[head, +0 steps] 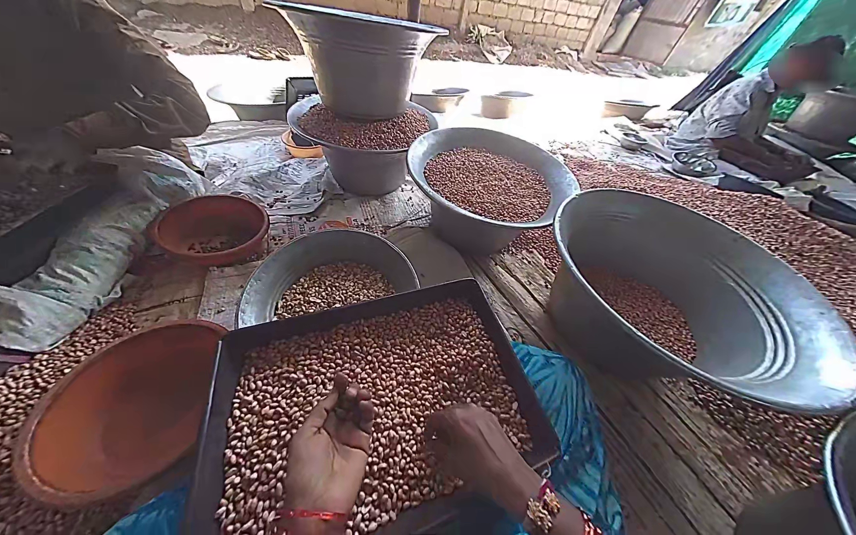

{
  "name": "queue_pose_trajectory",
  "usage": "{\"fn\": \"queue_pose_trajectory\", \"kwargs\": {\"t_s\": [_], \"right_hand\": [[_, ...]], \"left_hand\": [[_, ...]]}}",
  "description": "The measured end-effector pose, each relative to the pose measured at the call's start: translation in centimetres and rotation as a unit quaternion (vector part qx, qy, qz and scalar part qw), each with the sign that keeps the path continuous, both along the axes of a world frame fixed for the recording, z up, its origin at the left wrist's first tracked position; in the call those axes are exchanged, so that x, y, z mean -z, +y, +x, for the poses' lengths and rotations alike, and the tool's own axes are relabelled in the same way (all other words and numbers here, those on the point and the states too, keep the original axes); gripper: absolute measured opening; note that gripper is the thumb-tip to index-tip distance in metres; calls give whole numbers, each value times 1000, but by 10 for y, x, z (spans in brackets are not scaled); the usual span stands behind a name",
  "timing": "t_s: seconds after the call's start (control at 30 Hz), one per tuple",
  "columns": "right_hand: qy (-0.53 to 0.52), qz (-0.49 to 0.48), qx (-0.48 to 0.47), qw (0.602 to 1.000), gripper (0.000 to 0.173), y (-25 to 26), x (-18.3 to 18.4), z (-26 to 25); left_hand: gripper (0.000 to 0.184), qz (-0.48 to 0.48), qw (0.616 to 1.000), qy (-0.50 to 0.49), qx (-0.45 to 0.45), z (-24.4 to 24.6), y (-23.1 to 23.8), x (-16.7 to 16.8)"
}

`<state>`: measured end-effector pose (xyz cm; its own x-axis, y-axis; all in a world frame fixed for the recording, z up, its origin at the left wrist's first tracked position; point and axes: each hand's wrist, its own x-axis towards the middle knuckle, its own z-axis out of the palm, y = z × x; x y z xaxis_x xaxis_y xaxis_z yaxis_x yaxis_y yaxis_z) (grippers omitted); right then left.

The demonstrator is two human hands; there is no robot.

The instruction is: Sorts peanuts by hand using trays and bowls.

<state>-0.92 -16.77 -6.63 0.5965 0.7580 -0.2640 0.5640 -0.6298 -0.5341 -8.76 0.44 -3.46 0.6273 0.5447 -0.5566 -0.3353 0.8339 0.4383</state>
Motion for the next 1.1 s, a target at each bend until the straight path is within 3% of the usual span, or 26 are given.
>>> {"fn": "queue_pose_trajectory", "kwargs": {"t_s": [0.4, 0.53, 0.6, 0.7, 0.73, 0.87, 1.1], "right_hand": [[-49, -39, -4, 998, 23, 14, 11, 0], [-44, -85, -19, 995, 24, 19, -3, 4], [-50, -27, -9, 998, 22, 21, -18, 3], [-35, 173, 9, 984, 22, 26, -29, -7], [-24, 183, -8, 983, 21, 28, -30, -11], [-61, 78, -96, 990, 18, 32, -8, -26], [-56, 9, -100, 993, 20, 41, 6, -30]], "left_hand": [[37, -1, 1000, -4, 15, -1, 2, 1], [36, -2, 1000, 0, 9, -1, 3, 3], [36, 6, 1000, 27, -15, 0, 2, 7], [33, 11, 998, 57, -31, 2, 4, 13], [32, 9, 998, 55, -34, 2, 5, 13], [33, 15, 997, 33, -67, 2, 9, 6], [34, 14, 998, 33, -57, 0, 12, 4]]}}
